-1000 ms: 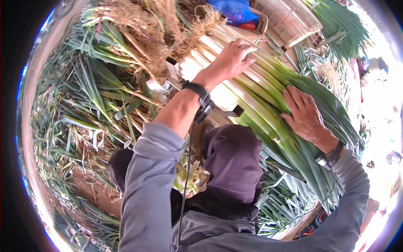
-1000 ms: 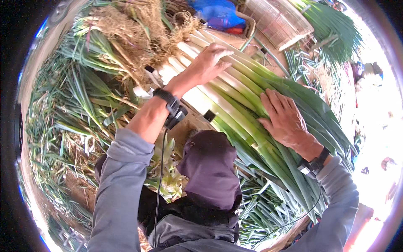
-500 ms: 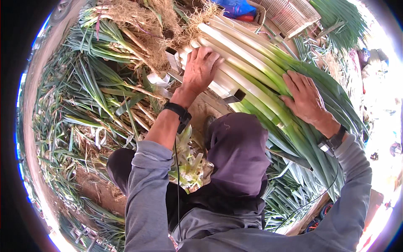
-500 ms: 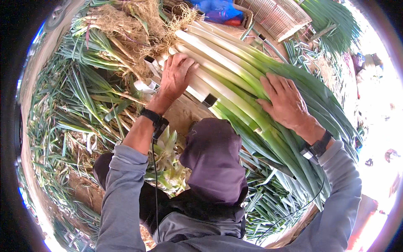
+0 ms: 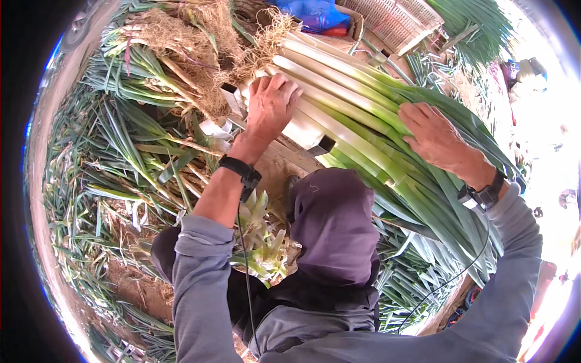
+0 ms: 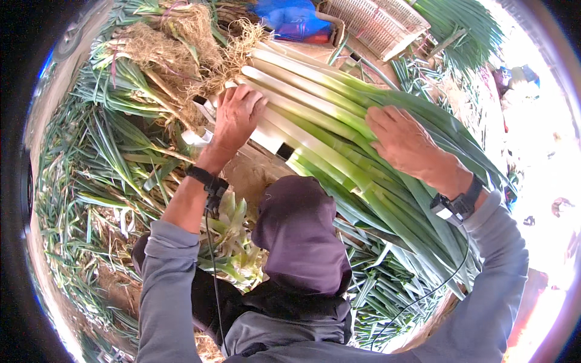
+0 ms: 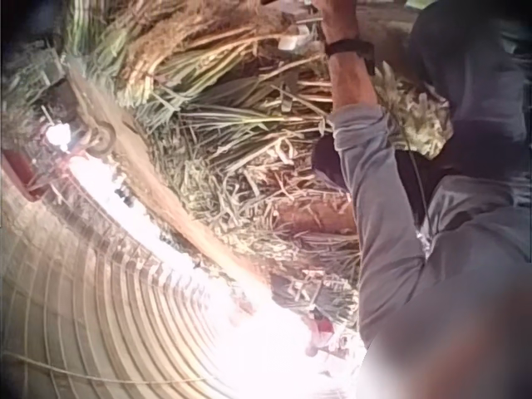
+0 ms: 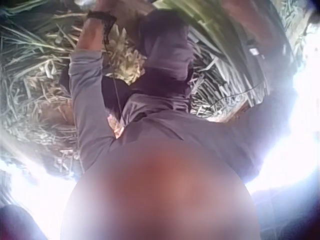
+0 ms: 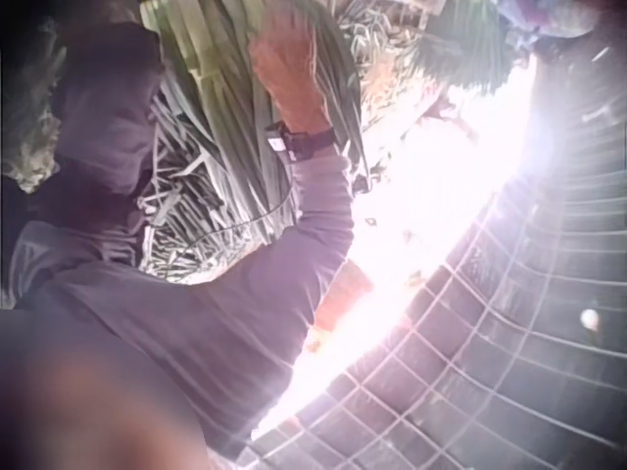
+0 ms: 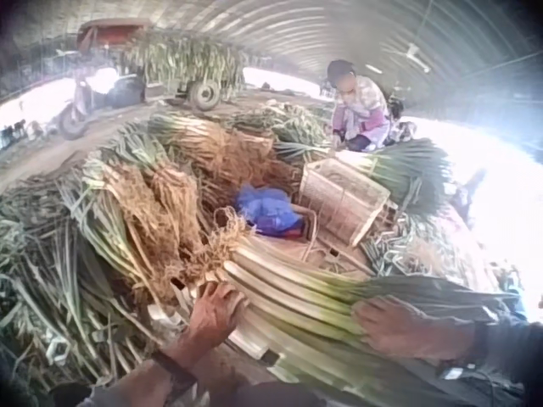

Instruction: Cleaning and bunching leeks in an agricultural processing facility.

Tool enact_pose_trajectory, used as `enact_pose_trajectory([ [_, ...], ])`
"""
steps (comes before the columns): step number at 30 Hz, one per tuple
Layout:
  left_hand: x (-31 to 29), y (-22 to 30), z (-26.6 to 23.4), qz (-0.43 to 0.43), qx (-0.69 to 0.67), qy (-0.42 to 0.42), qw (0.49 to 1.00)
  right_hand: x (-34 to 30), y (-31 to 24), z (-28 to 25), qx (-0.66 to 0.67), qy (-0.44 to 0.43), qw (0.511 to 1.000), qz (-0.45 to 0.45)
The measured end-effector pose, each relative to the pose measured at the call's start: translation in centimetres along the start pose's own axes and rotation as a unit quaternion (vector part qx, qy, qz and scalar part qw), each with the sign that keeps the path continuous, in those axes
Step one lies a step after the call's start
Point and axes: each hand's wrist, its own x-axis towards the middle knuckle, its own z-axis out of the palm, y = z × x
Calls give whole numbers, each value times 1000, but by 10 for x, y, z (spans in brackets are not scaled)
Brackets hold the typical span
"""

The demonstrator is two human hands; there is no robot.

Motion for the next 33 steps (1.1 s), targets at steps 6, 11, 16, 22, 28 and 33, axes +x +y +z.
enact_pose_trajectory([
  [6,6,0,-3,-23,-11,-35,999,-5,-15,6,37,64,995,66],
  [11,3,4,-3,-56,-35,-21,998,-2,-28,-2,22,101,991,87],
  [16,8,11,-2,-33,-4,-33,999,-1,-28,-3,8,89,992,86],
  [22,21,13,1,8,-53,-82,995,9,-27,-3,30,83,990,107],
  [28,25,15,-7,48,-79,-151,984,11,-24,-2,67,68,986,135],
  [33,28,26,-5,53,-90,-176,979,-1,-8,-18,98,76,980,155],
])
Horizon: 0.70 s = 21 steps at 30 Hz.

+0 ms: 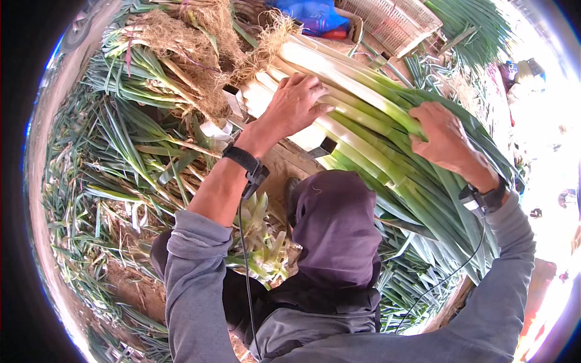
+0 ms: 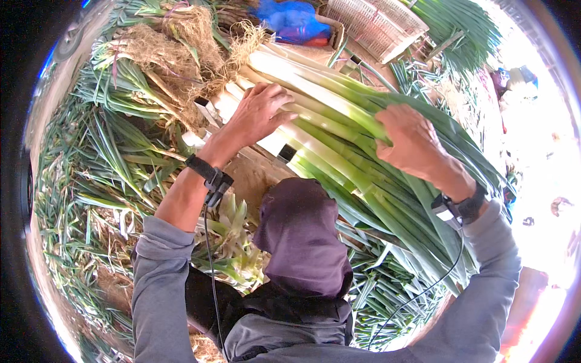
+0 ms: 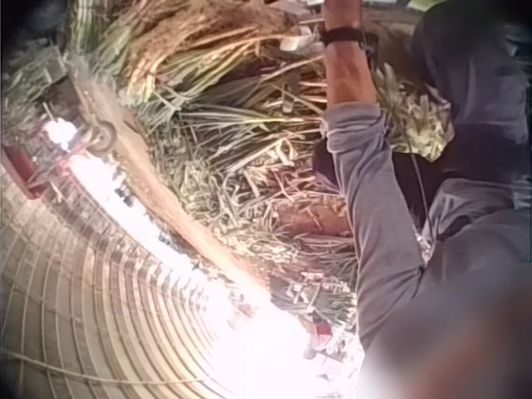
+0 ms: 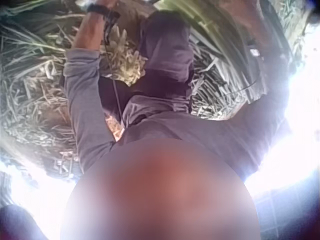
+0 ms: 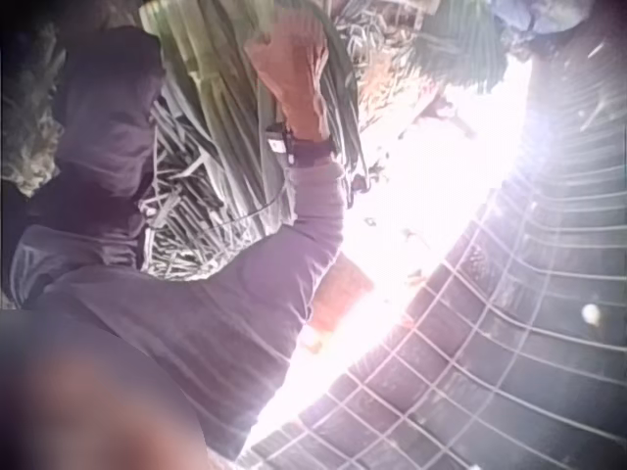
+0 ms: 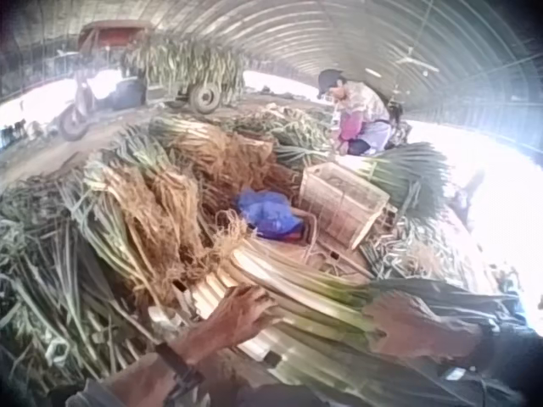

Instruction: Cleaning and bunching leeks in an agricultural processing facility.

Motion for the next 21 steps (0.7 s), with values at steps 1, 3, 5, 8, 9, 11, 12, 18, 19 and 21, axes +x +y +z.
enact_pose_trajectory([
  [1,2,2,1,1,-2,-1,1000,-2,3,-7,27,-4,999,18],
  [3,10,7,4,1,-48,-68,997,-5,4,-27,62,-44,995,63],
  [5,22,12,7,20,-70,-106,992,-7,5,-32,66,-46,994,68],
  [8,37,16,12,43,-74,-167,982,-10,5,-35,78,-57,992,76],
  [9,41,16,14,56,-79,-167,981,-11,6,-34,85,-70,991,81],
  [11,44,17,16,70,-84,-169,980,-16,11,-26,99,-50,992,64],
  [12,44,17,17,66,-97,-169,979,-17,12,-23,111,-32,992,47],
  [18,33,16,14,46,-164,-160,972,-14,6,-25,107,-58,991,46],
  [19,33,19,15,37,-174,-160,971,-16,7,-22,109,-59,991,49],
  [21,31,16,12,20,-172,-155,973,-13,5,-15,115,-34,992,35],
])
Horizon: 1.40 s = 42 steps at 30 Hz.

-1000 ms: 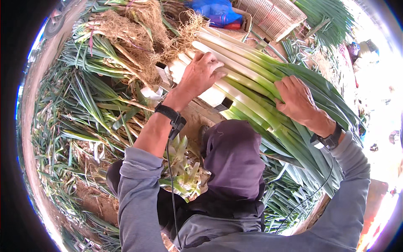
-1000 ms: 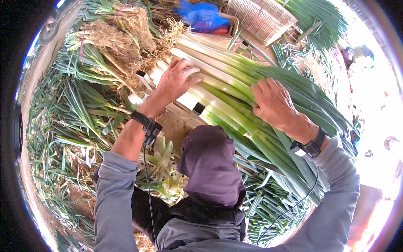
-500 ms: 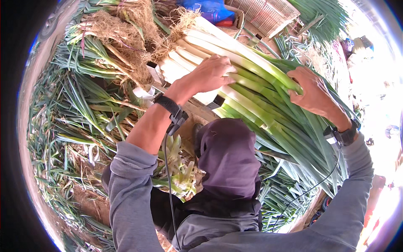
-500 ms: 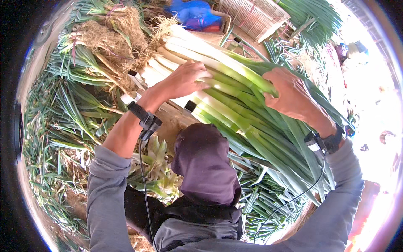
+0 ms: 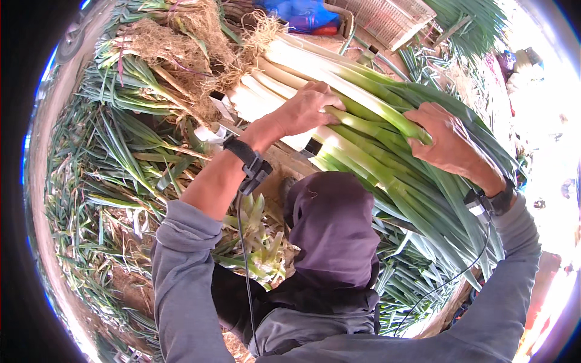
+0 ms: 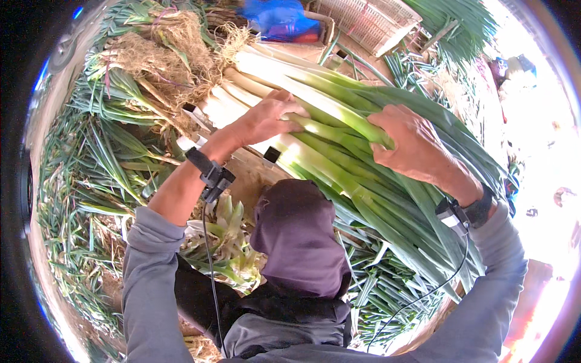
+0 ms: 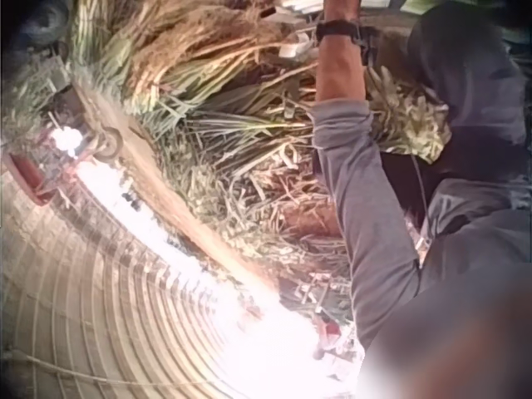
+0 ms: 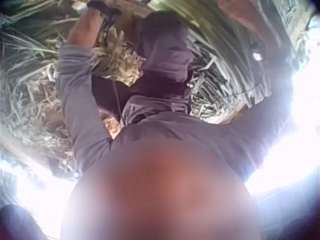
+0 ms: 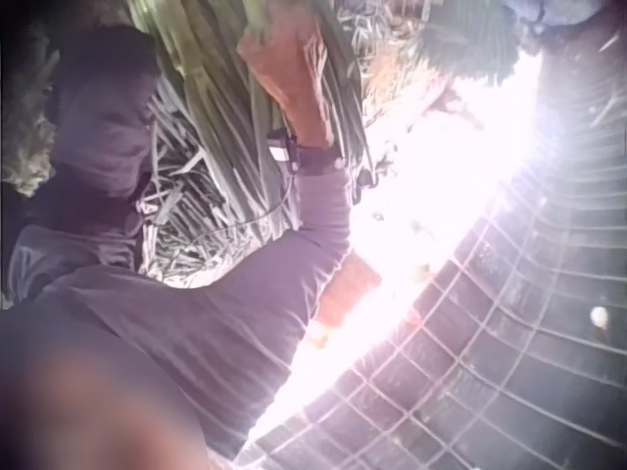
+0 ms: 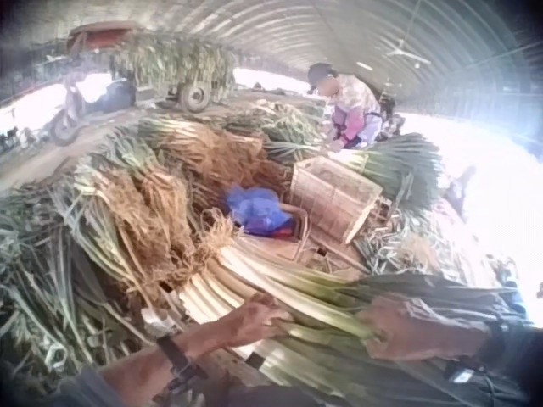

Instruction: Cleaning and bunching leeks in an agricultural processing facility.

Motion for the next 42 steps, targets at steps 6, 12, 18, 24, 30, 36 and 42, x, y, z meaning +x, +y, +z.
enact_pose_trajectory([
  [6,-39,-12,-13,-33,-18,156,987,1,-15,0,15,0,1000,24],
  [12,-80,-21,-18,5,169,177,970,4,-30,19,19,6,1000,-18],
  [18,-82,-27,-30,16,218,163,962,11,-37,30,14,4,999,-36],
  [24,-85,-33,-22,55,210,202,955,13,-38,34,37,18,998,-37],
  [30,-80,-37,-32,42,216,137,966,9,-30,34,37,50,997,-44],
  [36,-74,-45,-42,12,262,102,960,10,-25,28,38,42,998,-31],
  [42,-70,-44,-33,40,282,113,952,8,-20,36,58,47,996,-46],
])
